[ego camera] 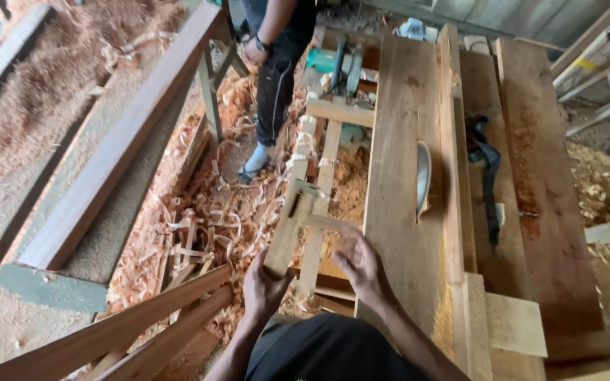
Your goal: Handling and inspecting wooden boards in a workshop
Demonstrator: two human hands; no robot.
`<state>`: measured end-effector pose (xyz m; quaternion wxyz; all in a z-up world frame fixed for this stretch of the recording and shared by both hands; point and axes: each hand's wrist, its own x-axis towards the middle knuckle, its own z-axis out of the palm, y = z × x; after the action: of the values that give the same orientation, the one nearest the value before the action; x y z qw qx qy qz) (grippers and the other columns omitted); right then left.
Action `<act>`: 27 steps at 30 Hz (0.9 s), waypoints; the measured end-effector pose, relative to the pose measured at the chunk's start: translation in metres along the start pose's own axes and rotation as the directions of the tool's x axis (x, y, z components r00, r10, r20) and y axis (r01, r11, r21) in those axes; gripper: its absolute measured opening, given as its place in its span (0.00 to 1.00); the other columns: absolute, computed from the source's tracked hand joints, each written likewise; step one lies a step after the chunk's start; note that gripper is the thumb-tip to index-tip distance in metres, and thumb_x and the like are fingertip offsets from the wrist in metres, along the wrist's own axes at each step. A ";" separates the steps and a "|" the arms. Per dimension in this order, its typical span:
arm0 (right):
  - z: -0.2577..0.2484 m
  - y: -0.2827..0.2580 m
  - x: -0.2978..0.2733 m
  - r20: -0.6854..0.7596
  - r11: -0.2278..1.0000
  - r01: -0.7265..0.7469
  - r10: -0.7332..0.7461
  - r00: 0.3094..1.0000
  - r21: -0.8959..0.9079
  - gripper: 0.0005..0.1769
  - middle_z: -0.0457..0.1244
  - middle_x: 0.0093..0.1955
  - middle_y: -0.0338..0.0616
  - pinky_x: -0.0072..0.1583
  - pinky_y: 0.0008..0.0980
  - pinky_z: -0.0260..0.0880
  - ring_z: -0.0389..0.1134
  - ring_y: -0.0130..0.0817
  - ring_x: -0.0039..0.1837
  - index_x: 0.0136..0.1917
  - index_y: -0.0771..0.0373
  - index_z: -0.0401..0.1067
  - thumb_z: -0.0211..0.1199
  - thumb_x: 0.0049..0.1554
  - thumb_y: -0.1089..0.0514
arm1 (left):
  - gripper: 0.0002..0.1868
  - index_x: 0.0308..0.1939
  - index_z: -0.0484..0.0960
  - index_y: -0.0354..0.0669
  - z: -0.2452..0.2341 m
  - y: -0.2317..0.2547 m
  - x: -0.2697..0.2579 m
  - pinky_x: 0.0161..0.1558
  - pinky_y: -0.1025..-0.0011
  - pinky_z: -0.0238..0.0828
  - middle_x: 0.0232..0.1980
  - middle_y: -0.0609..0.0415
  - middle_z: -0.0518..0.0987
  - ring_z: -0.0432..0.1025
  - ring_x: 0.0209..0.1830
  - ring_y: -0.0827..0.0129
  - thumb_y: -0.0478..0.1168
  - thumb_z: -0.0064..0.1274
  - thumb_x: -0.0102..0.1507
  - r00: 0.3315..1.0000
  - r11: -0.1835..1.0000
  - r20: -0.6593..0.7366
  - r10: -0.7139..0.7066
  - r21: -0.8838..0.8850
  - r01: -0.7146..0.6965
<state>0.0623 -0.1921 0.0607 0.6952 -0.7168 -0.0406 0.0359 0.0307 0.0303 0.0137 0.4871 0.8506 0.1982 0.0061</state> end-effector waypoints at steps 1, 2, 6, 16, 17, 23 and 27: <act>-0.003 0.014 -0.008 0.007 1.000 0.009 -0.009 1.000 0.004 0.36 0.69 0.54 0.45 0.60 0.41 0.79 0.74 0.39 0.56 0.71 0.58 0.61 0.68 0.54 0.49 | 0.43 0.65 0.74 0.51 -0.007 0.003 0.006 0.42 0.54 0.79 0.54 0.47 0.83 0.79 0.48 0.55 0.54 0.66 0.46 1.000 1.000 -0.012 0.004 0.000 -0.004; -0.006 0.029 -0.014 0.065 0.992 -0.123 0.123 0.990 0.000 0.31 0.69 0.50 0.42 0.57 0.32 0.74 0.72 0.32 0.53 0.68 0.61 0.67 0.68 0.54 0.51 | 0.39 0.63 0.76 0.54 -0.015 0.006 0.011 0.42 0.54 0.77 0.49 0.46 0.84 0.79 0.45 0.53 0.53 0.62 0.46 0.997 0.998 -0.051 -0.063 -0.007 0.063; -0.022 0.082 -0.040 0.234 0.930 -0.365 0.365 0.901 -0.047 0.24 0.74 0.55 0.50 0.58 0.29 0.78 0.76 0.33 0.56 0.62 0.63 0.74 0.67 0.54 0.54 | 0.32 0.56 0.76 0.53 -0.042 0.002 0.029 0.42 0.52 0.75 0.44 0.45 0.85 0.80 0.41 0.52 0.52 0.56 0.47 0.952 0.959 -0.111 -0.284 -0.016 0.284; -0.022 0.096 -0.033 0.318 0.893 -0.448 0.439 0.840 -0.050 0.23 0.75 0.50 0.49 0.49 0.27 0.75 0.74 0.33 0.47 0.60 0.68 0.78 0.68 0.54 0.55 | 0.45 0.72 0.63 0.58 -0.039 -0.067 0.017 0.53 0.54 0.85 0.60 0.50 0.83 0.83 0.50 0.59 0.41 0.66 0.52 0.948 0.948 0.022 -0.318 -0.016 0.318; -0.021 0.101 -0.032 0.317 0.875 -0.482 0.473 0.822 -0.056 0.22 0.75 0.49 0.48 0.47 0.25 0.75 0.75 0.32 0.46 0.60 0.68 0.78 0.68 0.54 0.55 | 0.45 0.71 0.64 0.57 -0.039 -0.060 0.006 0.58 0.50 0.80 0.62 0.50 0.81 0.80 0.56 0.57 0.37 0.63 0.50 0.965 0.966 0.041 -0.258 -0.014 0.259; -0.012 0.091 -0.037 0.292 0.834 -0.551 0.535 0.793 -0.032 0.17 0.75 0.45 0.47 0.50 0.27 0.76 0.74 0.31 0.45 0.54 0.69 0.82 0.69 0.54 0.56 | 0.51 0.65 0.69 0.69 0.023 -0.163 0.001 0.56 0.53 0.82 0.58 0.60 0.83 0.81 0.54 0.64 0.40 0.75 0.40 0.986 0.971 0.160 0.041 0.228 -0.077; -0.005 0.085 -0.039 0.198 0.767 -0.636 0.638 0.744 -0.082 0.16 0.76 0.50 0.45 0.57 0.26 0.75 0.76 0.32 0.53 0.55 0.66 0.82 0.69 0.55 0.57 | 0.47 0.63 0.64 0.76 0.017 -0.159 -0.006 0.58 0.58 0.66 0.55 0.65 0.75 0.71 0.60 0.61 0.49 0.72 0.43 0.914 0.928 0.399 -0.081 0.364 -0.077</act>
<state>0.0250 -0.2037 -0.0242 0.6294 -0.6824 0.1316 0.3477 -0.0242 0.0853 -0.1264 0.3475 0.9095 0.0910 -0.2091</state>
